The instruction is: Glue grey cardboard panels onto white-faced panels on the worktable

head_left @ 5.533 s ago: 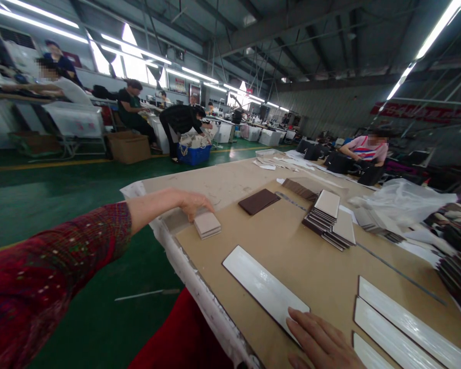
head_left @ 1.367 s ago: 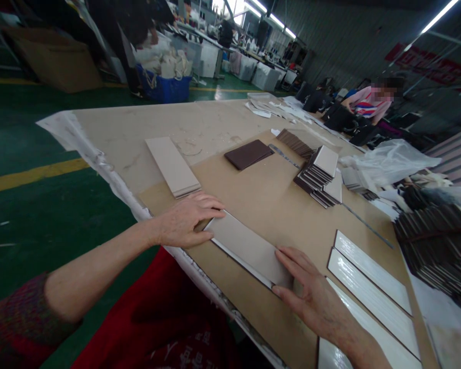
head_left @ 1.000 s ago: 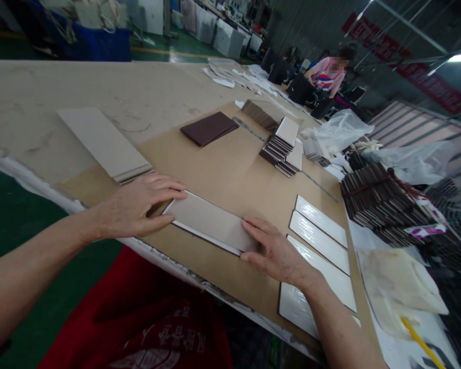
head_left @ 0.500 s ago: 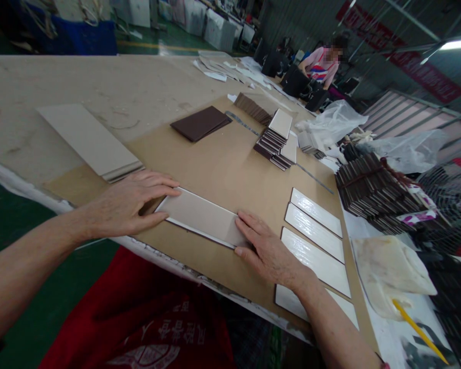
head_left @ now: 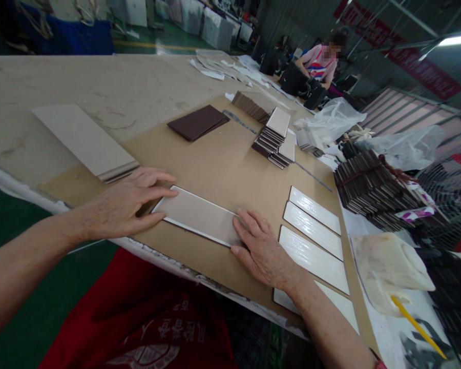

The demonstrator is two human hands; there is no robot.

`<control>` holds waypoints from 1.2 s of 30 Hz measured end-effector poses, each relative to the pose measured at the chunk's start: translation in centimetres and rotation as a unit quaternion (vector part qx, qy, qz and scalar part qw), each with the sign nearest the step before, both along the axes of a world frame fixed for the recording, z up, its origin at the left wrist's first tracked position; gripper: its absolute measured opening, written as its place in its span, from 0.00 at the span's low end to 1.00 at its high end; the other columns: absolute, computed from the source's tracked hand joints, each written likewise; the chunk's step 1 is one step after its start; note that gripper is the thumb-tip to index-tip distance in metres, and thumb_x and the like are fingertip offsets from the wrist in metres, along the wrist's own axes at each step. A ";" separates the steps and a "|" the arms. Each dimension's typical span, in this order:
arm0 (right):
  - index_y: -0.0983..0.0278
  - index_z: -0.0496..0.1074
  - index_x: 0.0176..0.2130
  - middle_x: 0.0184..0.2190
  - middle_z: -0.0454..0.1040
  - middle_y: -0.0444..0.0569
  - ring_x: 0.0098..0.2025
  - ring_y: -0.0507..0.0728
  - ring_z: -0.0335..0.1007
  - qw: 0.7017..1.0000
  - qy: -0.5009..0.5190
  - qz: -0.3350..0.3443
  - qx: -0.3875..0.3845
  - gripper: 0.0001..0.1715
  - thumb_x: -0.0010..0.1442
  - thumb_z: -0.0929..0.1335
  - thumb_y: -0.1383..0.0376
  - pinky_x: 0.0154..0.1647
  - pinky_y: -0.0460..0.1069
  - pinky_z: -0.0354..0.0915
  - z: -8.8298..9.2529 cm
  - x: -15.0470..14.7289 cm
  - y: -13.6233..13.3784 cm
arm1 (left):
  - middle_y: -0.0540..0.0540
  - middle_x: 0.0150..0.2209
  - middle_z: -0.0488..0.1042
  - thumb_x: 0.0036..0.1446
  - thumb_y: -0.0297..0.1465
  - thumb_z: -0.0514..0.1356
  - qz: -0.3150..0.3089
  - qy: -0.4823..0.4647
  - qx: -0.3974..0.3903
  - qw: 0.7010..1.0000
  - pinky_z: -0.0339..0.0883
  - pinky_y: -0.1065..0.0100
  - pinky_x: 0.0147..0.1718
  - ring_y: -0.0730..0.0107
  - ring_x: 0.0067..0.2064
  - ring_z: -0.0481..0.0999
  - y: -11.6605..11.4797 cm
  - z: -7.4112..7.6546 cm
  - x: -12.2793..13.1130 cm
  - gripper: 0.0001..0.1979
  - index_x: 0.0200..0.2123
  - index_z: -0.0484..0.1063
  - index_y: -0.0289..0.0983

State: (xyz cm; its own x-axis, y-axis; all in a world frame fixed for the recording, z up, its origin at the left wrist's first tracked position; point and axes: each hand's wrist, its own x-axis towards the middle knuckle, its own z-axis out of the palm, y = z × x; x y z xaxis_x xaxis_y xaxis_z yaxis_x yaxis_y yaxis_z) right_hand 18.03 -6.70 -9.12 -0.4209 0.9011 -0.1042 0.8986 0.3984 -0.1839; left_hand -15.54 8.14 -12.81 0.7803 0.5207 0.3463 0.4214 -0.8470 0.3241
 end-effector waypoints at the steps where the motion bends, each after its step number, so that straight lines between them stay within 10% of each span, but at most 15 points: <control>1: 0.67 0.57 0.69 0.72 0.51 0.58 0.71 0.69 0.43 1.000 -0.005 -0.004 0.008 0.34 0.72 0.61 0.53 0.70 0.67 0.50 0.1 -0.2 0.0 | 0.40 0.60 0.67 0.59 0.35 0.60 -0.004 -0.001 -0.001 1.000 0.59 0.46 0.61 0.47 0.62 0.65 -0.1 0.0 0.0 0.22 0.57 0.69 0.42; 12: 0.60 0.62 0.66 0.65 0.60 0.63 0.60 0.71 0.61 0.996 -0.074 0.006 0.054 0.30 0.71 0.62 0.51 0.59 0.66 0.63 1.0 -2.5 -0.8 | 0.38 0.56 0.71 0.64 0.49 0.58 -0.022 0.178 0.100 0.979 0.39 0.32 0.65 0.46 0.60 0.67 -2.6 2.6 1.4 0.28 0.62 0.66 0.43; 26: 0.64 0.65 0.65 0.71 0.54 0.54 0.73 0.66 0.42 0.994 -0.058 -0.074 0.053 0.28 0.74 0.57 0.53 0.70 0.69 0.48 2.9 3.3 -4.5 | 0.49 0.64 0.66 0.65 0.43 0.59 0.015 0.072 0.048 0.996 0.42 0.32 0.66 0.46 0.65 0.64 -2.8 0.1 0.2 0.22 0.61 0.65 0.50; 36: 0.65 0.54 0.71 0.72 0.46 0.65 0.72 0.75 0.40 0.999 0.002 -0.024 -0.024 0.59 0.57 0.64 0.31 0.70 0.69 0.45 1.3 -0.6 -3.0 | 0.48 0.63 0.68 0.63 0.43 0.59 0.006 0.070 0.053 0.996 0.57 0.37 0.63 0.47 0.60 0.69 -2.3 0.2 0.0 0.22 0.60 0.67 0.52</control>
State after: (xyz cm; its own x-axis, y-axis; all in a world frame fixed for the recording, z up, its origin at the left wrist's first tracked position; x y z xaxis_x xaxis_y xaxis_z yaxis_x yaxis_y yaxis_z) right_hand 17.38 -9.67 -7.85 -0.3787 0.9139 -0.1462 0.9152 0.3463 -0.2059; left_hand -15.50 5.79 -12.61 0.8186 0.4970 0.2878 0.4672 -0.8677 0.1695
